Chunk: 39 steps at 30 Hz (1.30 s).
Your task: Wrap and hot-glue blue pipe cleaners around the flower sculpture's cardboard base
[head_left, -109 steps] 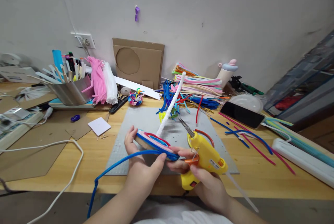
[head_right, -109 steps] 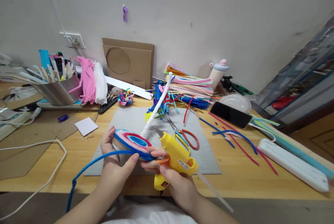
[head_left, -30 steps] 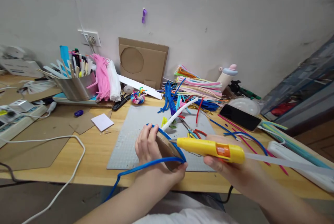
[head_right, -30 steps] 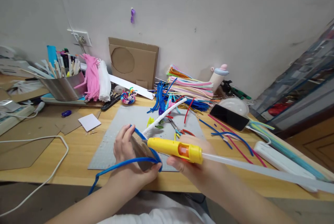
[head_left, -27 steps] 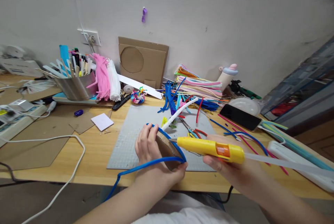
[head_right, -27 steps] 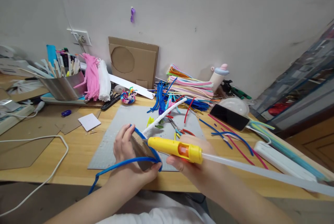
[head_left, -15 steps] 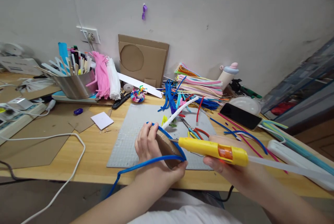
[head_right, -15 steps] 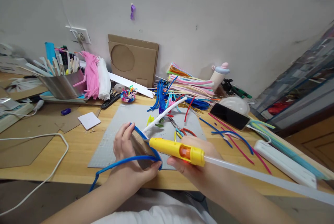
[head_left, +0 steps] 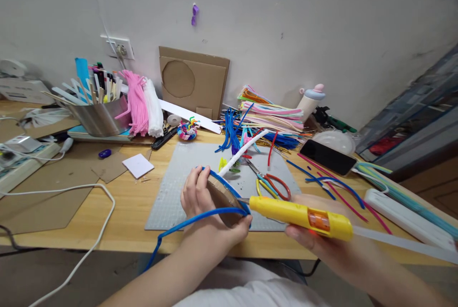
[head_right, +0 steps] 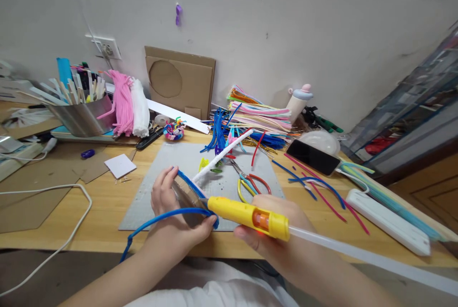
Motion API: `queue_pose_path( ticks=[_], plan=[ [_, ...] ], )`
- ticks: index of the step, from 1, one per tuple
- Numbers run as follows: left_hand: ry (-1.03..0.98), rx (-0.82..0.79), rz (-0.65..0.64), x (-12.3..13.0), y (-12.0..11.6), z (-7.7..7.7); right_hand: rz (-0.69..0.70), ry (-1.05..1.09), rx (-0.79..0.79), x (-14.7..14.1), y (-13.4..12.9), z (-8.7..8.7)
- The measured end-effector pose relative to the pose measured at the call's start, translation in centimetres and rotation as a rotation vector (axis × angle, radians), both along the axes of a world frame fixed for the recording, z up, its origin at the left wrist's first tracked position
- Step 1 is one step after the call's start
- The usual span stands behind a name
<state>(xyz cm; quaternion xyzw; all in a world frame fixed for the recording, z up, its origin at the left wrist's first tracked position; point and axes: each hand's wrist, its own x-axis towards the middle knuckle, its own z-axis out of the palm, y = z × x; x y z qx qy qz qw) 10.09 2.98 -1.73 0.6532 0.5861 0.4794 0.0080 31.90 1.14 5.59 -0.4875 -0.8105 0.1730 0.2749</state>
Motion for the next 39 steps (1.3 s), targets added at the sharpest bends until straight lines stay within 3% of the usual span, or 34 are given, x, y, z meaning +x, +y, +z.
queue_pose_path(
  ticks=[10, 23, 32, 39],
  plan=[
    [-0.006, 0.003, -0.003, -0.4, 0.2, -0.1, -0.031, -0.011, 0.043, -0.2, -0.3, -0.1],
    [0.008, -0.013, -0.025, -0.9, 0.2, -0.1, -0.029, -0.041, -0.1, 0.1, -0.7, 0.0],
    [-0.013, 0.008, -0.004, -0.6, 0.3, 0.1, -0.047, -0.021, -0.093, 0.2, -0.7, -0.5],
    [-0.014, 0.01, 0.005, -0.5, 0.3, -0.2, 0.027, -0.024, -0.229, 0.0, -0.9, 1.0]
  ],
)
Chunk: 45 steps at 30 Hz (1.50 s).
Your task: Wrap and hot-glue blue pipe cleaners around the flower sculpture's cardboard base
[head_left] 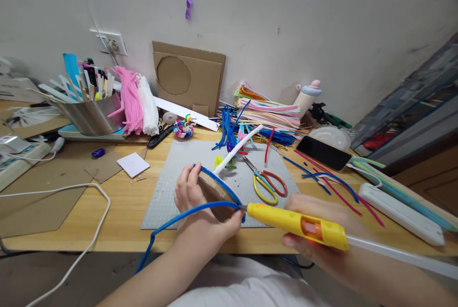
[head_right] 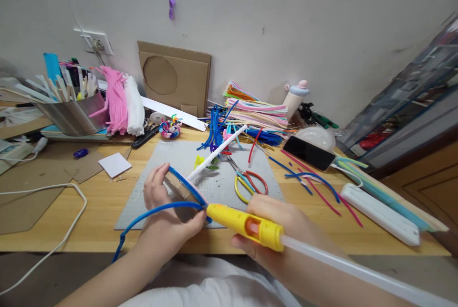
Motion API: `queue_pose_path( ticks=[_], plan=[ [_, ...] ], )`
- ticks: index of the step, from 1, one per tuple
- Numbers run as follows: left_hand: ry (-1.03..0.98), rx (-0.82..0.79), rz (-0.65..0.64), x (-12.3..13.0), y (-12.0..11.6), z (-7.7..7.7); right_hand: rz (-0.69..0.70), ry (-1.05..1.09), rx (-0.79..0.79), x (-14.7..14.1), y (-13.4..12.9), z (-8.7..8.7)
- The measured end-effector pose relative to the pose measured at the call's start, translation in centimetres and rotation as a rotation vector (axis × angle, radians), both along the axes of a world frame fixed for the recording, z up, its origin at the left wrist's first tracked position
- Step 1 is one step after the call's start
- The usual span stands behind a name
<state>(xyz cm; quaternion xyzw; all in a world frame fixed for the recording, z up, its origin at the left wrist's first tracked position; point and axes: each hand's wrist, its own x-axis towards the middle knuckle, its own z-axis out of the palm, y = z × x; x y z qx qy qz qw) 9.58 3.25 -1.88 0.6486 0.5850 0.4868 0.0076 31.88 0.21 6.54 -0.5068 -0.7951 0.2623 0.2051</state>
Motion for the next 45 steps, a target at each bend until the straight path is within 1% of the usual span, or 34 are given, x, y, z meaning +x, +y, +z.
queue_pose_path(
  ticks=[3, 5, 7, 9, 10, 11, 12, 13, 14, 16, 18, 21, 23, 25, 27, 29, 31, 32, 33, 34, 35, 37, 39, 42, 45],
  plan=[
    [0.022, -0.004, -0.031, -0.3, 0.0, -0.1, 0.016, 0.0, -0.032, -0.1, -0.2, 0.6],
    [0.047, -0.025, -0.059, -0.8, 0.0, -0.2, -0.014, 0.037, 0.007, 0.4, -0.3, 0.6],
    [0.053, -0.052, -0.067, -1.3, 0.1, -0.2, -0.052, 0.105, 0.081, 1.3, -0.2, 0.0],
    [0.043, -0.064, -0.062, -1.6, 0.1, -0.3, -0.142, 0.213, 0.14, 2.4, 0.1, -1.5],
    [0.037, -0.066, -0.062, -1.8, 0.1, -0.3, -0.257, 0.281, 0.156, 3.0, 0.5, -2.5],
    [0.025, -0.061, -0.057, -1.9, 0.1, -0.3, -0.365, 0.338, 0.114, 3.4, 0.9, -3.6],
    [0.011, -0.053, -0.049, -1.9, 0.1, -0.3, -0.422, 0.376, 0.071, 3.7, 1.6, -4.8],
    [-0.008, -0.043, -0.037, -1.9, 0.0, -0.3, -0.448, 0.357, 0.065, 3.9, 2.3, -6.0],
    [-0.03, -0.039, -0.026, -1.9, 0.0, -0.3, -0.413, 0.285, 0.072, 3.9, 3.1, -7.0],
    [-0.067, -0.038, -0.012, -1.9, 0.0, -0.3, -0.233, 0.086, 0.173, 3.6, 4.8, -8.8],
    [-0.091, -0.055, -0.017, -1.9, -0.1, -0.4, -0.144, 0.006, 0.184, 3.1, 6.4, -10.0],
    [-0.136, -0.07, -0.014, -2.0, 0.0, -0.6, -0.112, -0.082, 0.172, 2.6, 8.1, -11.1],
    [-0.16, -0.068, -0.01, -2.1, 0.0, -0.6, -0.108, -0.135, 0.167, 2.4, 8.9, -11.5],
    [-0.159, -0.068, -0.009, -2.2, 0.0, -0.7, -0.108, -0.173, 0.167, 2.2, 9.4, -11.5],
    [-0.146, -0.07, -0.01, -2.3, 0.0, -0.8, -0.137, -0.196, 0.181, 2.0, 9.3, -10.8],
    [-0.138, -0.076, -0.009, -2.3, -0.1, -0.9, -0.187, -0.2, 0.215, 1.2, 8.3, -9.5],
    [-0.144, -0.071, 0.002, -2.3, -0.1, -0.9, -0.199, -0.153, 0.266, -0.3, 6.6, -7.7],
    [-0.15, -0.067, 0.01, -2.2, -0.2, -0.9, -0.167, -0.097, 0.299, -1.3, 5.6, -6.8],
    [-0.157, -0.067, 0.02, -2.2, -0.2, -0.9, -0.088, 0.047, 0.34, -2.4, 4.6, -6.0],
    [-0.163, -0.069, 0.027, -2.1, -0.2, -0.8, 0.0, 0.15, 0.342, -3.5, 3.6, -5.4],
    [-0.168, -0.076, 0.031, -2.1, -0.2, -0.7, 0.069, 0.208, 0.326, -4.6, 2.9, -4.9],
    [-0.177, -0.105, 0.034, -2.1, -0.3, -0.6, 0.144, 0.275, 0.316, -6.4, 1.9, -4.8],
    [-0.177, -0.128, 0.031, -2.4, -0.5, -0.7, 0.156, 0.308, 0.338, -7.5, 1.7, -5.2],
    [-0.139, -0.113, -0.006, -3.5, -0.9, -0.9, 0.15, 0.338, 0.376, -7.8, 2.1, -6.1],
    [-0.132, -0.034, -0.036, -5.0, -1.7, -0.6, 0.135, 0.353, 0.38, -7.5, 2.4, -6.4]
  ],
)
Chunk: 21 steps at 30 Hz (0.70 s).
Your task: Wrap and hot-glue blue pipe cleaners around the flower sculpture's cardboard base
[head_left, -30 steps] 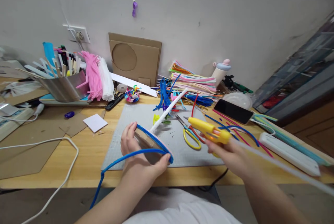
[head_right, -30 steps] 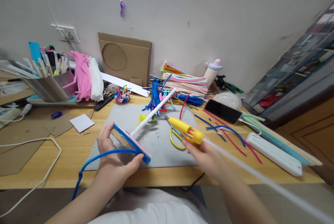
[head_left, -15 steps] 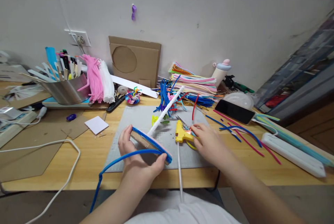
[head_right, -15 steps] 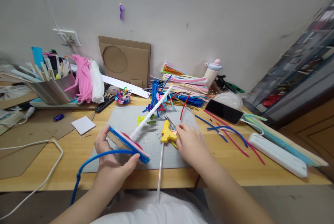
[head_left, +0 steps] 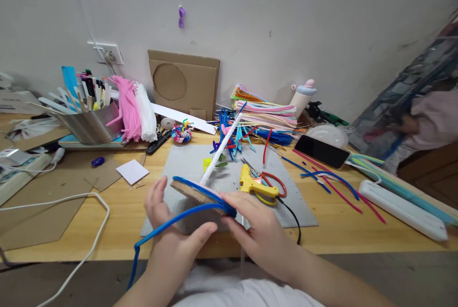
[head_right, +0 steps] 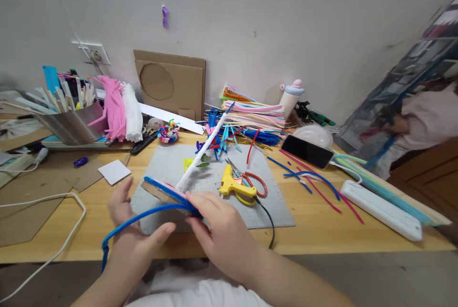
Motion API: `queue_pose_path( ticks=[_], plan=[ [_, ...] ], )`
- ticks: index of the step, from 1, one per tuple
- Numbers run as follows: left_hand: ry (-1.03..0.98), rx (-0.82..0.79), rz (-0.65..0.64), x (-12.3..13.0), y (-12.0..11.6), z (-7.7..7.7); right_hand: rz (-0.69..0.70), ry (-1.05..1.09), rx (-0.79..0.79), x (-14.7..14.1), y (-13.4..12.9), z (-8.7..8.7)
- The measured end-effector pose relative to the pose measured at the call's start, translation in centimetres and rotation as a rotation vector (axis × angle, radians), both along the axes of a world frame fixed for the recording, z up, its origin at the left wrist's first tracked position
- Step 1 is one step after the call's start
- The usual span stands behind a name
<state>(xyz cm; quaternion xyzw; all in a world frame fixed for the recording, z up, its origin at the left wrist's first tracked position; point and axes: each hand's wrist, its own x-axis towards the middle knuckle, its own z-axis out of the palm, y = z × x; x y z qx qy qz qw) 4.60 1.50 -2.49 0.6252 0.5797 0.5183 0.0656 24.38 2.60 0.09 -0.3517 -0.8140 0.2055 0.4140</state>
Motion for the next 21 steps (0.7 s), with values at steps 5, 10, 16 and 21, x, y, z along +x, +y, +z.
queue_pose_path(
  ticks=[5, 10, 16, 21],
  plan=[
    [-0.046, 0.173, -0.199, -2.2, -1.7, 3.1, 0.004, 0.017, -0.015, 0.5, -0.3, 0.1],
    [0.242, 0.241, -0.424, -2.9, -2.3, 6.8, 0.017, 0.014, -0.026, 0.6, -0.3, 0.2],
    [0.198, 0.279, -0.351, -2.0, -1.0, 7.4, 0.055, -0.002, -0.067, 0.9, -0.4, 0.4],
    [0.098, 0.266, -0.313, -2.2, 0.2, 6.1, 0.043, -0.024, -0.091, 1.4, -0.5, 0.1]
  ],
)
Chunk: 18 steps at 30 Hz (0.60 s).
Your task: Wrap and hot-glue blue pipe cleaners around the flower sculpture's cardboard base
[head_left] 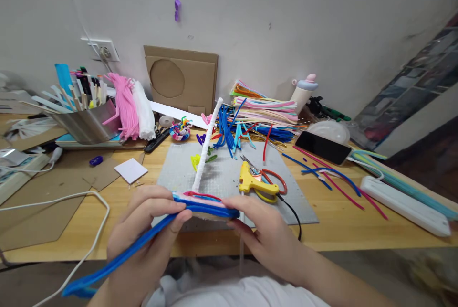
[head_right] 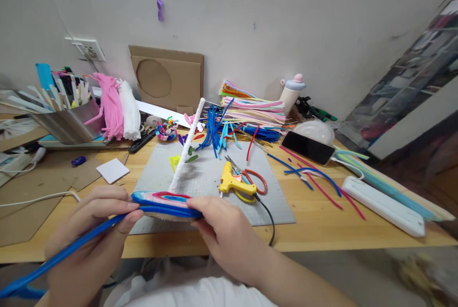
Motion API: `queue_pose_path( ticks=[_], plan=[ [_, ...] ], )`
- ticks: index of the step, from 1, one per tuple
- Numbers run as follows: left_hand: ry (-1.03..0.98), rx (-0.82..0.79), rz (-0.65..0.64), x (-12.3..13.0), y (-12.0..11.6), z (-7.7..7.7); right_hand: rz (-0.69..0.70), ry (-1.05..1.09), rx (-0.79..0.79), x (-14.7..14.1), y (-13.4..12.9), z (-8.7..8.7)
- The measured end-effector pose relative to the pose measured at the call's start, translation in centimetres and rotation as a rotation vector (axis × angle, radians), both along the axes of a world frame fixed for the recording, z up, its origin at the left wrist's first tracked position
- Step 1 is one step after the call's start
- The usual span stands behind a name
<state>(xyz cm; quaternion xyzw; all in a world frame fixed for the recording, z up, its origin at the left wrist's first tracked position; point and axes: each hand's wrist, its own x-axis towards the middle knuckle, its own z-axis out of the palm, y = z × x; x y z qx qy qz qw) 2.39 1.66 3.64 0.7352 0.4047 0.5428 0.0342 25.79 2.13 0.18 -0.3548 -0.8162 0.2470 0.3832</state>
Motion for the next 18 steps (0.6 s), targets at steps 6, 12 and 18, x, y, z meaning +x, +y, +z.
queue_pose_path(
  ticks=[6, 12, 18],
  plan=[
    [-0.096, -0.101, -0.016, -0.12, 0.07, -0.93, 0.021, -0.038, 0.223, 0.28, 0.4, -0.57],
    [-0.131, -0.121, -0.022, -0.06, 0.38, -0.99, 0.055, -0.093, 0.334, 0.44, 0.58, -0.57],
    [-0.132, -0.143, 0.027, 0.07, 0.45, -0.73, 0.068, -0.092, 0.334, 0.57, 0.54, -0.62]
  ],
)
